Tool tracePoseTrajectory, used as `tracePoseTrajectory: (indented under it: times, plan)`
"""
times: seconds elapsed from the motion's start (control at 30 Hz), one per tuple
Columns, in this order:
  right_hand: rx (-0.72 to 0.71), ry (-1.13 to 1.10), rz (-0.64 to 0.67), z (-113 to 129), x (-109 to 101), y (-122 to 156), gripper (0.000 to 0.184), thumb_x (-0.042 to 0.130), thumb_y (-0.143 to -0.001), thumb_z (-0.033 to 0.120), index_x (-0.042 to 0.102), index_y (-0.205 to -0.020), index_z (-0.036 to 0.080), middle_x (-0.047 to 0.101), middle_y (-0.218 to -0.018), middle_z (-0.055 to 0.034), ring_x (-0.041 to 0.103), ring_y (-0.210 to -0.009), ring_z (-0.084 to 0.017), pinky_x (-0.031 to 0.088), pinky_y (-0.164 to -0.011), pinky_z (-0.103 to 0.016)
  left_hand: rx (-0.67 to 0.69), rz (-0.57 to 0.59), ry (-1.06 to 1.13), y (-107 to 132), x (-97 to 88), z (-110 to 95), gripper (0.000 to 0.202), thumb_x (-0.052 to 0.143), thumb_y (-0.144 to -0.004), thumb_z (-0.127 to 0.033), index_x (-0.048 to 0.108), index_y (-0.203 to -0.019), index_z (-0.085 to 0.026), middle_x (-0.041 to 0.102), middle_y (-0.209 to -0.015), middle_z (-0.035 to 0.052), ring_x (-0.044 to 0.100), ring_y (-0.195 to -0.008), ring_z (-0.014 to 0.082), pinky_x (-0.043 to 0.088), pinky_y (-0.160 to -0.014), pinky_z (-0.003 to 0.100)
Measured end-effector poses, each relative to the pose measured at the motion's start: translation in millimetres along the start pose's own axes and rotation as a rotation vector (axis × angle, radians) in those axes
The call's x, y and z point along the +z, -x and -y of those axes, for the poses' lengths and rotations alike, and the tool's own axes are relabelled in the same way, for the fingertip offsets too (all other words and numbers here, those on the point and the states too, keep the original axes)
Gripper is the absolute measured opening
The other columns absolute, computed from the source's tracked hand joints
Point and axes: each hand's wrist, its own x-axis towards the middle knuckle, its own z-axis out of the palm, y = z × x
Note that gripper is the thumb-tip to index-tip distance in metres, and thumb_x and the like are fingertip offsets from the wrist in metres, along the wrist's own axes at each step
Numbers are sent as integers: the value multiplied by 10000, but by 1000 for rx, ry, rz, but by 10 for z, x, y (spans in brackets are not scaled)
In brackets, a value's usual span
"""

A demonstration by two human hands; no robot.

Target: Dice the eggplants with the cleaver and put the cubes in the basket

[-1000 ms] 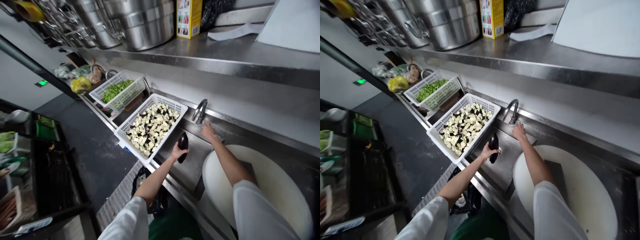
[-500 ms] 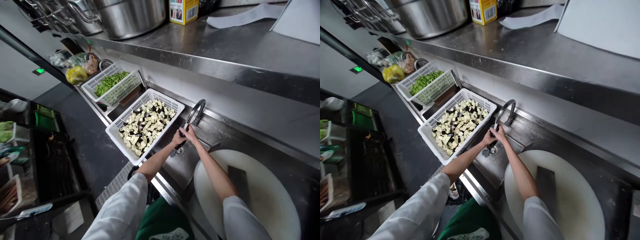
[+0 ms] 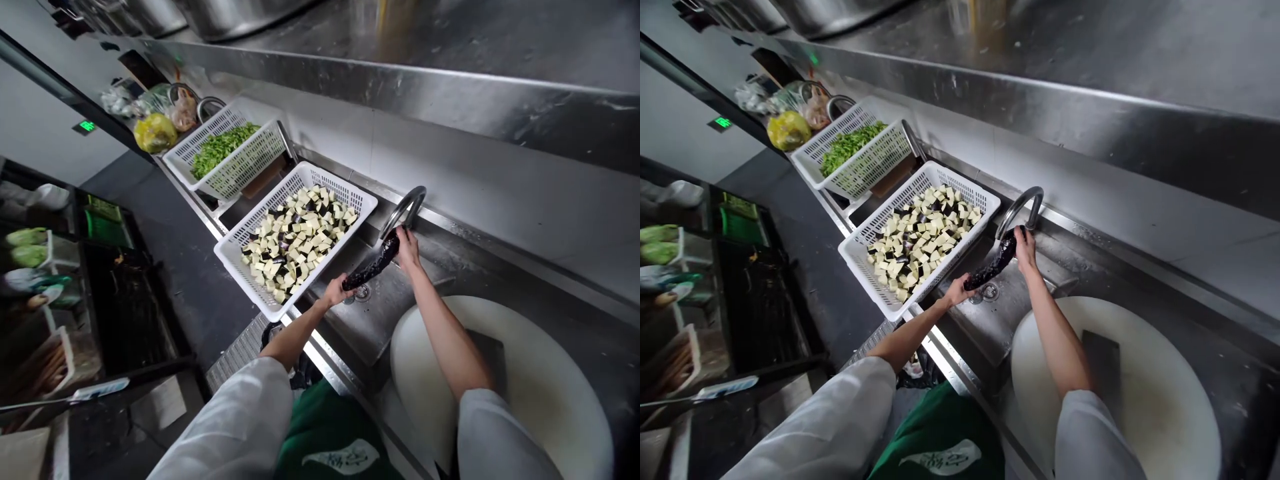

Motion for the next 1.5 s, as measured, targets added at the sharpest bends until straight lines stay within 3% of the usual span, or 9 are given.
tracePoseTrajectory:
  times: [0.13, 0.3, 0.43, 0.57, 0.77, 0.9, 1.1, 1.27, 1.5]
  plan:
    - [51, 150, 47, -77, 20, 54, 655, 480, -870, 736, 644, -1173, 178, 663, -890, -24, 601, -761, -180, 470, -619, -260, 78, 33, 85, 110, 62, -26, 526, 812, -744, -519, 633, -1076, -152, 651, -901, 5, 611, -815, 164, 486, -736, 249]
    - [-166, 996, 19, -72, -120, 40, 465, 397, -1030, 418, 689, -1211, 106, 687, -1132, -198, 616, -1061, -296, 484, -894, -378, 3, 82, 60, 411, 43, 16, 441, 729, -836, -522, 640, -1057, -150, 633, -803, -4, 595, -727, 161, 452, -654, 249]
    - [-292, 1491, 194, -2, -258, -45, 385, 456, -982, 187, 652, -1285, 52, 594, -1298, -277, 508, -1254, -366, 480, -946, -433, -183, 117, -84, 696, -7, 106, 376, 740, -855, -467, 654, -1017, -138, 632, -756, 7, 629, -718, 180, 447, -643, 256]
    - [-393, 1678, 332, 40, -406, -204, 432, 388, -968, 58, 622, -1330, 91, 549, -1340, -250, 506, -1236, -330, 488, -931, -424, -303, 169, -239, 951, -78, 178, 383, 725, -884, -487, 665, -1054, -149, 692, -843, 49, 705, -830, 224, 473, -689, 263]
    - [-426, 1672, 143, 250, -561, -139, 365, 424, -997, 148, 613, -1299, 68, 578, -1255, -260, 557, -1153, -336, 474, -883, -430, -333, 273, -453, 1350, -220, 258, 487, 727, -887, -498, 642, -1213, -147, 745, -1071, 165, 740, -1036, 331, 550, -829, 341]
    - [-521, 1520, 178, 293, -738, 638, 344, 474, -990, 257, 652, -1255, 128, 643, -1180, -185, 625, -972, -273, 483, -848, -390, -310, 253, -454, 1602, -260, 283, 479, 737, -877, -461, 662, -1212, -127, 745, -1105, 201, 729, -1082, 361, 560, -902, 391]
    - [-512, 1350, 19, -193, -1506, 2555, 425, 505, -946, 359, 628, -1306, 170, 624, -1245, -156, 627, -1052, -291, 516, -879, -395, -169, 115, -112, 1995, -239, 323, 507, 591, -984, -412, 558, -1413, -146, 759, -1093, 92, 745, -848, 198, 577, -773, 272]
    - [-60, 1528, -286, -842, -2058, 4060, 547, 466, -929, 380, 582, -1416, 158, 459, -1435, -251, 553, -1233, -444, 509, -911, -551, -65, 68, 191, 2264, -357, 232, 605, 588, -976, -391, 487, -1500, -104, 755, -1062, 100, 623, -535, 124, 541, -558, 261]
    - [146, 1447, -250, -1121, -2103, 4608, 661, 474, -938, 339, 400, -1571, 161, 571, -1313, -263, 619, -1165, -413, 521, -894, -500, 393, 116, -258, 2622, -481, -301, 737, 653, -955, -376, 371, -1625, -258, 684, -1339, 112, 707, -1100, 283, 543, -1005, 382]
